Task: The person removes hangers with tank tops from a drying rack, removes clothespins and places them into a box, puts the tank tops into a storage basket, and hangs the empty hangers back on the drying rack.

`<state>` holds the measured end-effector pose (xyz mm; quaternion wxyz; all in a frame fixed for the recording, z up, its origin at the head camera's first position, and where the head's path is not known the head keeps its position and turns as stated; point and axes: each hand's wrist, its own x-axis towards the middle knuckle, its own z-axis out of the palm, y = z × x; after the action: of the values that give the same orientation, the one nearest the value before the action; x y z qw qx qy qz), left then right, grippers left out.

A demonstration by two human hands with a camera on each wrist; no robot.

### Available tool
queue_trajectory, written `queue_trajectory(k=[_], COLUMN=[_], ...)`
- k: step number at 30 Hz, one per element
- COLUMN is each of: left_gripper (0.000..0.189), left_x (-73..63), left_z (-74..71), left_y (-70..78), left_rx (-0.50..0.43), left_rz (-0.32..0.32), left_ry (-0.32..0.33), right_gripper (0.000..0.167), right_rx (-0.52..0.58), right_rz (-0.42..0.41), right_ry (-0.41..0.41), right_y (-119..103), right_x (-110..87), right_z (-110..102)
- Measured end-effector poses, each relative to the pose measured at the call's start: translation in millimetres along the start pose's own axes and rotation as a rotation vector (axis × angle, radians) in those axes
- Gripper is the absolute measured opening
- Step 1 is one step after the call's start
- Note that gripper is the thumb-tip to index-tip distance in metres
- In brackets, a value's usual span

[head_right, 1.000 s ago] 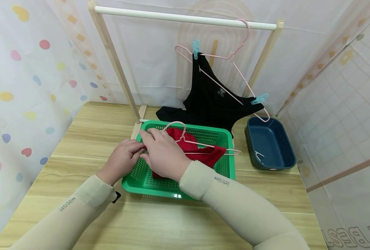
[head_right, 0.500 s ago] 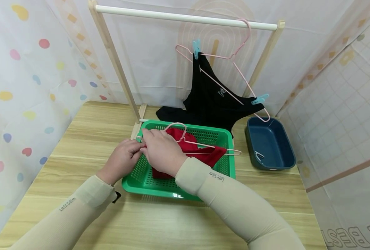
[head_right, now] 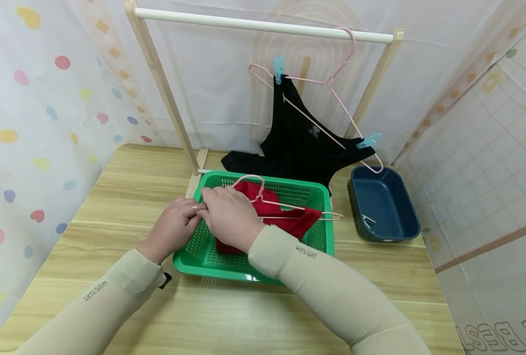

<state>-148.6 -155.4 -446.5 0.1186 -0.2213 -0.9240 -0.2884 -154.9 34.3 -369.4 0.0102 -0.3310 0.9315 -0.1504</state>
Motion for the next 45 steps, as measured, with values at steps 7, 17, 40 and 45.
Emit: queue_trajectory(k=[7, 17, 40, 45], left_gripper=[0.02, 0.02, 0.017, 0.016], left_x=[0.3, 1.0, 0.8, 0.3], left_z=[1.7, 1.7, 0.1, 0.5], left_y=[-0.9, 0.2, 1.3, 1.2], left_rx=[-0.022, -0.028, -0.024, -0.024], left_rz=[-0.025, -0.04, -0.015, -0.027], left_ry=[-0.009, -0.015, -0.009, -0.014], right_gripper=[0.028, 0.027, 0.024, 0.023], right_rx=[0.011, 0.049, 0.102, 0.106], right_rz=[0.005, 0.013, 0.028, 0.03], right_ry=[0.002, 0.013, 0.031, 0.027], right_y=[0.3, 0.8, 0.4, 0.8], right_x=[0.3, -1.4, -4.3, -4.4], right_z=[-0.5, -0.2, -2.7, -2.2])
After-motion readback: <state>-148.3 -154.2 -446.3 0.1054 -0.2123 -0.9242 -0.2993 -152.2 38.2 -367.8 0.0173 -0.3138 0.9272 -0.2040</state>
